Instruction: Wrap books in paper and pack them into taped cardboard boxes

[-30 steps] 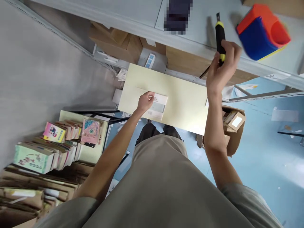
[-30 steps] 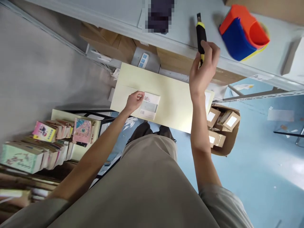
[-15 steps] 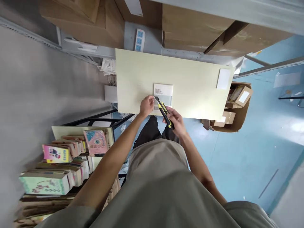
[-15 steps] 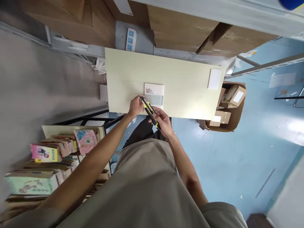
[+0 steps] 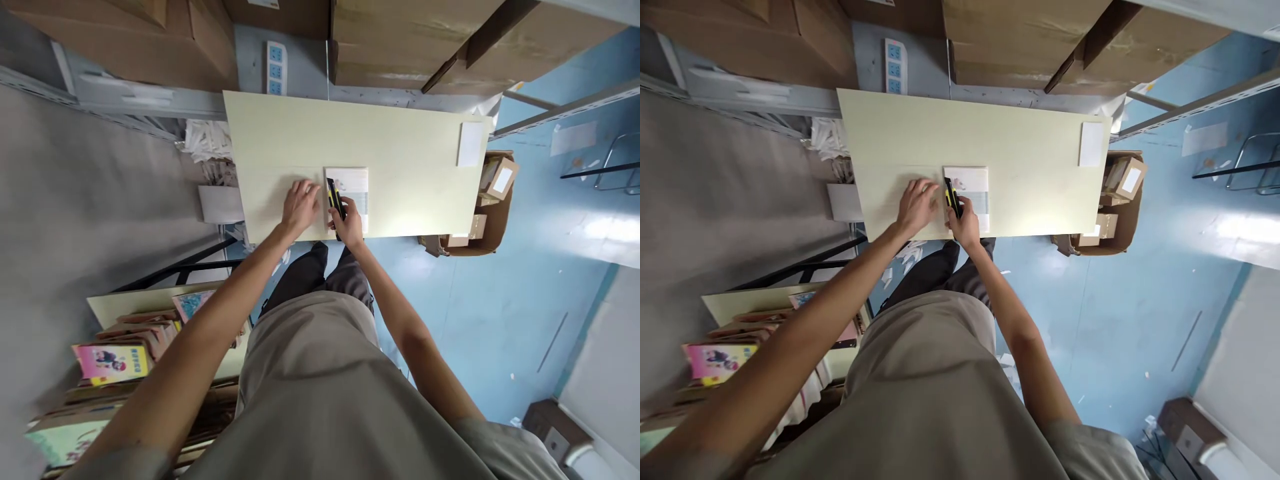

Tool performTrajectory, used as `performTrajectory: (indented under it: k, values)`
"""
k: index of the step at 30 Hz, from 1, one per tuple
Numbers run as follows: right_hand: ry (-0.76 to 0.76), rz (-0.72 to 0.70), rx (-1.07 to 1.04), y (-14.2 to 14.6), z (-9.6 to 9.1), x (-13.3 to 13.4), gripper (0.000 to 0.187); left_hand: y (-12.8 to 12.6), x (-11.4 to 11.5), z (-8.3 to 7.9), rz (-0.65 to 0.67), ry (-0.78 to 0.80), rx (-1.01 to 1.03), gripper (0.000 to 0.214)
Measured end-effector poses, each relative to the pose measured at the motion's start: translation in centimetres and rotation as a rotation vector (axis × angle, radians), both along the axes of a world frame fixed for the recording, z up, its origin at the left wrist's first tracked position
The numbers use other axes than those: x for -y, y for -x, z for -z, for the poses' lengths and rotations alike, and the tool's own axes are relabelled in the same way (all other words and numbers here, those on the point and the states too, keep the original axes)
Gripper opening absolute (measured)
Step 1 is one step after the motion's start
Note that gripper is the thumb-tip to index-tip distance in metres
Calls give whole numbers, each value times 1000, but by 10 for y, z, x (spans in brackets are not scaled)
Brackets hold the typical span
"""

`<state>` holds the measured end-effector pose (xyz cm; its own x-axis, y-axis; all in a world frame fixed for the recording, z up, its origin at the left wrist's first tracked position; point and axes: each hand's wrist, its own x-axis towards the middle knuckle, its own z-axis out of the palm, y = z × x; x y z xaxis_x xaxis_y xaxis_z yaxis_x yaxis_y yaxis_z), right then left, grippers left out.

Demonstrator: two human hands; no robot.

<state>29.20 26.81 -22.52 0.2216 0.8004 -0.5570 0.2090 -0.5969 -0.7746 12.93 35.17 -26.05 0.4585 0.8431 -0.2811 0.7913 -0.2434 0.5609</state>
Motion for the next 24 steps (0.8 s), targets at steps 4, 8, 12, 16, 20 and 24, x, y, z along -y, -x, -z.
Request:
performTrajectory:
  k: [4,8,12,16,20,24]
  values:
    - [57,-205,277,5,2,-20,47,19,-29,1,244,-8,22,71]
    - [67,-356,488,8,-2,-39,54,24,-39,3,327,18,19,75]
    - [89,-423,548,9,0,-53,57,25,-40,5,322,6,16,76]
    - [33,-421,519,10,8,-58,60,25,-40,7,322,1,15,78]
    - [-3,-427,512,12,17,-57,63,24,-42,8,322,-3,9,78]
    - [58,-460,559,16,11,-56,62,23,-44,8,320,5,-2,79]
